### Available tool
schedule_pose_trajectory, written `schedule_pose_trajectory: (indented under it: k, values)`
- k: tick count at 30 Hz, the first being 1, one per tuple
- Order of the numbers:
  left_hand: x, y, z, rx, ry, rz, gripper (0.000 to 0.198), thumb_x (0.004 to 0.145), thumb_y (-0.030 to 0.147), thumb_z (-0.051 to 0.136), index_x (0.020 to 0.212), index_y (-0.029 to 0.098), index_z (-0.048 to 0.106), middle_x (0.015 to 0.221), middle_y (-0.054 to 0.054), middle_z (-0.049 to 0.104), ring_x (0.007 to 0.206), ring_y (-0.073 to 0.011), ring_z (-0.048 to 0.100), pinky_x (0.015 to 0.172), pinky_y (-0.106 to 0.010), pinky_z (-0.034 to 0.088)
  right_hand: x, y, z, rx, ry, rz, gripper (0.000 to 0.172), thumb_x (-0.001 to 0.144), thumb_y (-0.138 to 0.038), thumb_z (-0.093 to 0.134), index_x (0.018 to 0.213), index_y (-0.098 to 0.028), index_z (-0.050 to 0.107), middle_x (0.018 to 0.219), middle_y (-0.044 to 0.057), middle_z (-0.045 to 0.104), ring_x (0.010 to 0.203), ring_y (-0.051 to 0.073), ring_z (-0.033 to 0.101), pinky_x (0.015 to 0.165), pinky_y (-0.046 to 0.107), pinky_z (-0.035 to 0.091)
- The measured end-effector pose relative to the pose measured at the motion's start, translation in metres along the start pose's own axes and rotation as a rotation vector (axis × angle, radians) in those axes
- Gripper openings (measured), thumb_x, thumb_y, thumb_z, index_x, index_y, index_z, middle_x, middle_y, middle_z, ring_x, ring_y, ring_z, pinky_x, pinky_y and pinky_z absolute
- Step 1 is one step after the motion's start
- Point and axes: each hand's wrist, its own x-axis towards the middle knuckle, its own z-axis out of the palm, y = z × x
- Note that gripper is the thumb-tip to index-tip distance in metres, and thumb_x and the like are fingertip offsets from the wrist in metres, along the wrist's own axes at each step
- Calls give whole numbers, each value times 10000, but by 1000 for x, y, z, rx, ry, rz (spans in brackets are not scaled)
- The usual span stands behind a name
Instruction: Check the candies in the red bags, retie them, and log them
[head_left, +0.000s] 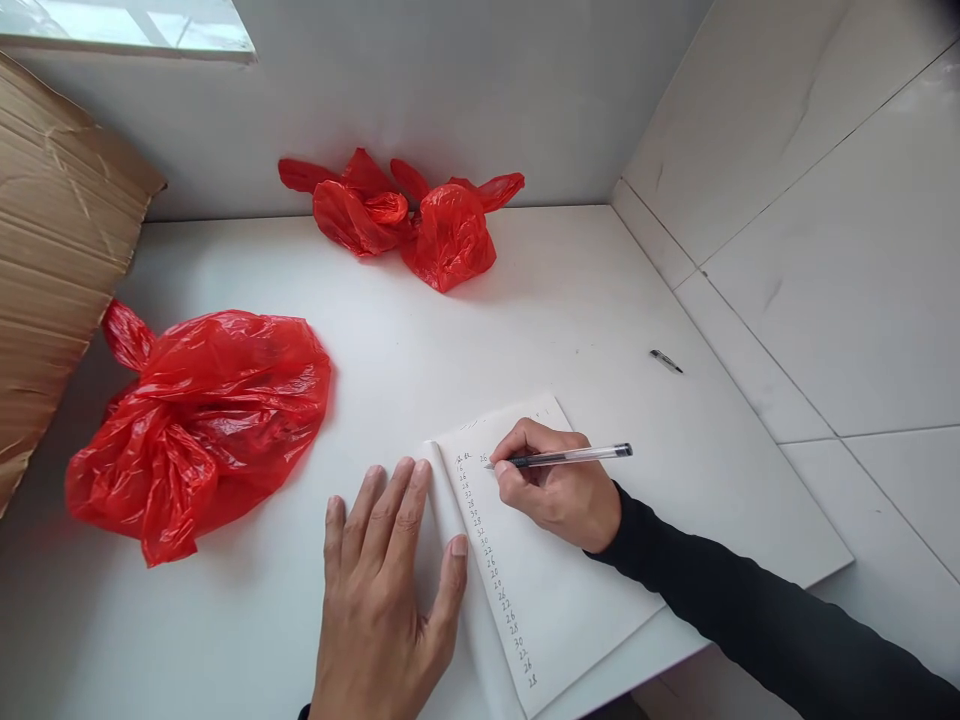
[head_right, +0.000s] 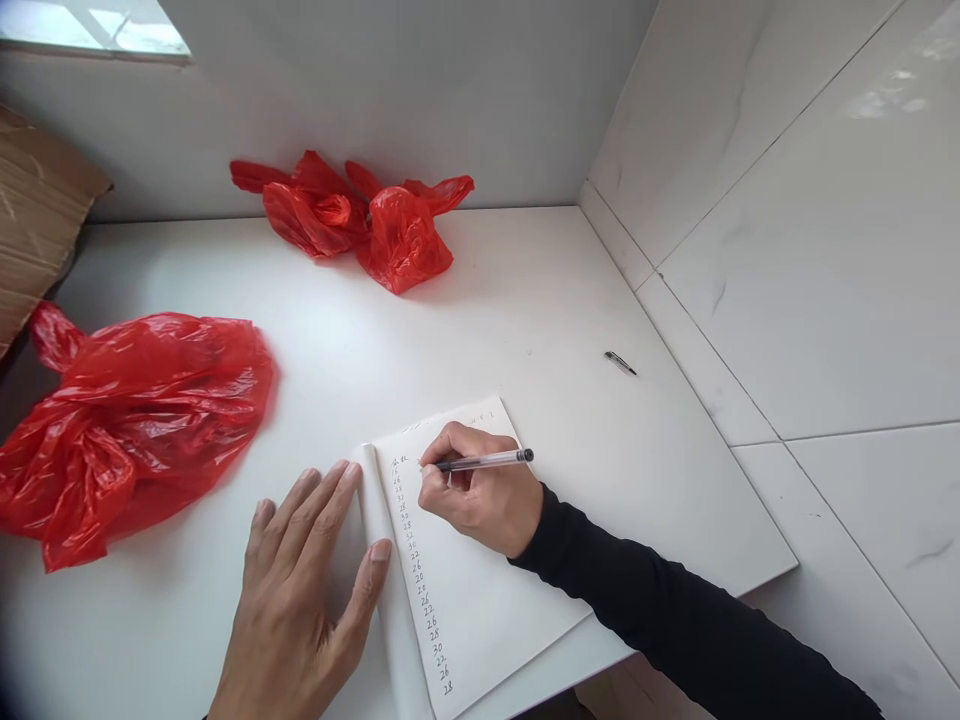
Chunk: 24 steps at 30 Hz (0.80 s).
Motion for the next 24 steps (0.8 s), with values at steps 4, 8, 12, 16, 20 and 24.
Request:
schedule_pose_trajectory:
  k: [4,8,12,16,20,24]
  values:
    - [2,1,3,-10,6,-3,661,946,329,512,1564,220,305,1553,-88,458,1496,-314,297,1241,-576,158,-1,1,0,-12,-3,4,72,814,-162,618,829,-231,628,669,-49,605,542,100,496,521,225,437]
    - [2,2,3,-14,7,-5,653,944,324,516,1556,201,325,1550,-96,460,1492,-320,303,1240,-575,159,0,0,1,-8,-1,6,102,808,-142,615,846,-234,637,693,-55,617,556,92,498,538,216,445]
    - [1,1,2,-15,11,-7,648,945,334,515,1552,202,332,1546,-97,465,1490,-322,304,1239,-576,157,0,0,1,-14,2,4,100,815,-144,615,848,-234,642,701,-56,622,560,90,506,542,213,450]
    - [1,1,2,-13,20,-2,641,949,337,512,1552,212,333,1540,-92,474,1484,-319,318,1235,-574,171,1,2,2,-24,8,-12,100,815,-145,615,851,-235,641,711,-54,629,568,92,517,550,215,458]
    - [1,2,2,-16,18,-6,656,949,342,509,1564,239,304,1546,-82,467,1486,-317,316,1233,-578,174,1,2,2,-36,12,-15,103,809,-146,618,851,-237,643,709,-51,629,568,97,522,548,220,460]
    - [0,2,2,-19,15,-11,660,948,338,511,1567,254,297,1548,-75,465,1488,-317,312,1235,-576,166,0,2,3,-41,12,-22,109,805,-145,616,850,-239,645,709,-53,631,562,94,519,546,220,460]
